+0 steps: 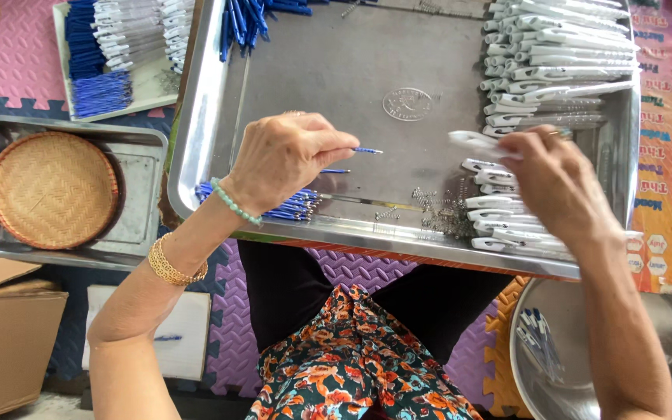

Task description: The person assembles pens by inserting ink cartridges into pen barrels, adding springs, and securing the components together by hand.

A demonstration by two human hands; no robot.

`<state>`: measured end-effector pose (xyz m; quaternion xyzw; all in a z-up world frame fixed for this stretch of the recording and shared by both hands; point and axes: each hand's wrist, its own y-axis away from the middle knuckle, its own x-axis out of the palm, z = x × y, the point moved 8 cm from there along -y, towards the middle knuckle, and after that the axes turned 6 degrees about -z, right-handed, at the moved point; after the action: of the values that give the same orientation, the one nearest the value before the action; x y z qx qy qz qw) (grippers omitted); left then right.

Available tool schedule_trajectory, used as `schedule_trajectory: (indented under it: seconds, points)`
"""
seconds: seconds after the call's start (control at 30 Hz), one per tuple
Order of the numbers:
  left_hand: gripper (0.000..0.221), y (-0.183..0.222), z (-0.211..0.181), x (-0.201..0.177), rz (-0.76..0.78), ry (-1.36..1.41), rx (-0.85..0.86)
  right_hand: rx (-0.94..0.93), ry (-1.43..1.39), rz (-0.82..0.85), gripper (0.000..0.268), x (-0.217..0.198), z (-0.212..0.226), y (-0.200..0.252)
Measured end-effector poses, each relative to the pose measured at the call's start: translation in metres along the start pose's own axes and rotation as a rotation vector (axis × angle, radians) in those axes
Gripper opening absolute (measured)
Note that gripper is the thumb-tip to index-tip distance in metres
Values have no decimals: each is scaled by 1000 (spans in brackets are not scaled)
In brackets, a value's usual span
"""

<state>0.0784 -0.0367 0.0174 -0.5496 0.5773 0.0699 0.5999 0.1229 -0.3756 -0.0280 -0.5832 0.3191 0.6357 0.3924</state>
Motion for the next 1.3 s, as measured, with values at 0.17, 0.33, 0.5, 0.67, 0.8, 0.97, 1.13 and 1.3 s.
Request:
schedule_trajectory:
  seconds: [0.17, 0.33, 0.5, 0.67, 0.8, 0.97, 1.13, 1.3]
  points:
    - [5, -10, -16, -6, 21, -63, 38, -209, -209, -148, 26, -39, 87, -1]
    - [9, -13, -29, -9, 38, -150, 97, -268, -248, -212, 22, -44, 111, -3]
    - [27, -24, -42, -27, 75, -150, 180, -232, -395, -192, 23, -16, 117, -8]
    - [84, -18, -48, -80, -22, -41, 109, -149, -667, -277, 15, -7, 138, -23]
    - [84, 1, -28, -92, -366, 202, -266, -199, -810, -408, 16, -23, 174, -36]
    - [38, 20, -10, -59, -338, 653, -377, -284, -886, -383, 20, -18, 205, -65]
    - [32, 31, 30, -93, -446, 739, -522, -444, -507, -263, 35, 51, 173, -171]
    - [21, 40, 49, -78, -392, 407, -407, -374, -429, -405, 37, 113, 162, -306]
